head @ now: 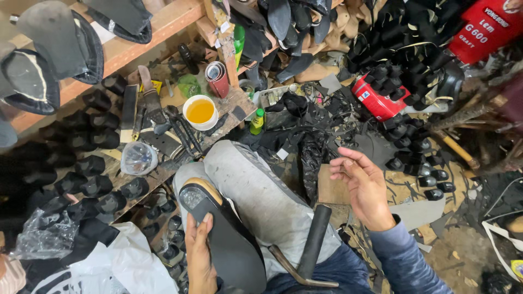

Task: The person removes a black slip-on shoe from a shelf, separates the sole from the upper, and then reattaches the sole. They press the sole into place and trim the excess material with scissors.

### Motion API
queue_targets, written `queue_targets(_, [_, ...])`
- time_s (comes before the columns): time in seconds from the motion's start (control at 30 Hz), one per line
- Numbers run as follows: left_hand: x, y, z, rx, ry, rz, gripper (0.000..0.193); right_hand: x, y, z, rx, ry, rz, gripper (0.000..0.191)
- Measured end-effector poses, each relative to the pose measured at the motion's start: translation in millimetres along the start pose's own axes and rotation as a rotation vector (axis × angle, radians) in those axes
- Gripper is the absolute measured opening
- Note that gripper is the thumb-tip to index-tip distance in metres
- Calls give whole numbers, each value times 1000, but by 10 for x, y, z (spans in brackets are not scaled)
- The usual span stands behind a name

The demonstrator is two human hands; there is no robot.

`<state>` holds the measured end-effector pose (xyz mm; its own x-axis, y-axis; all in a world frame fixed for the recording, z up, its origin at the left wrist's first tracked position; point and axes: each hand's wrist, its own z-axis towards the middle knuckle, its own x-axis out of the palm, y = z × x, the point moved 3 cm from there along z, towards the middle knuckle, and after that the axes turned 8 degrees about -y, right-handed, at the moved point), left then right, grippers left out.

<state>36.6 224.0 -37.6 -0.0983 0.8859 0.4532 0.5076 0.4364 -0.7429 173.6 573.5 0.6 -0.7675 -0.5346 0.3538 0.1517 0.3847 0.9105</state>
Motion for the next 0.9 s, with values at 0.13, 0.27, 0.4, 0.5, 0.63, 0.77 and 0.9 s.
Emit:
queue_targets(0.13, [-31, 25, 16, 15, -7, 26, 54, -127, 12, 77, -12, -50, 15, 31])
queue_targets(0.27, [-39, 28, 6, 5, -5, 26, 57, -264, 14, 145, -3, -82, 79, 32])
queue_targets(0.4, [-42, 25, -13, 4, 17, 37, 59, -434, 8, 200, -6, -142, 119, 32])
queue_targets(0.5, [-64, 47, -13, -14, 37, -12, 59, -588, 13, 264, -16, -166, 134, 32])
queue_targets(0.63, [-128, 99, 18, -11, 48, -18, 60, -895, 148, 423, -59, -217, 147, 37])
queue_targets(0.77, [-175, 140, 45, -12, 113, -40, 56, -1270, 404, 534, -109, -281, 235, 39])
queue_targets(0.9, [-178, 144, 45, -29, 133, -52, 55, -1535, 649, 554, -158, -328, 308, 38])
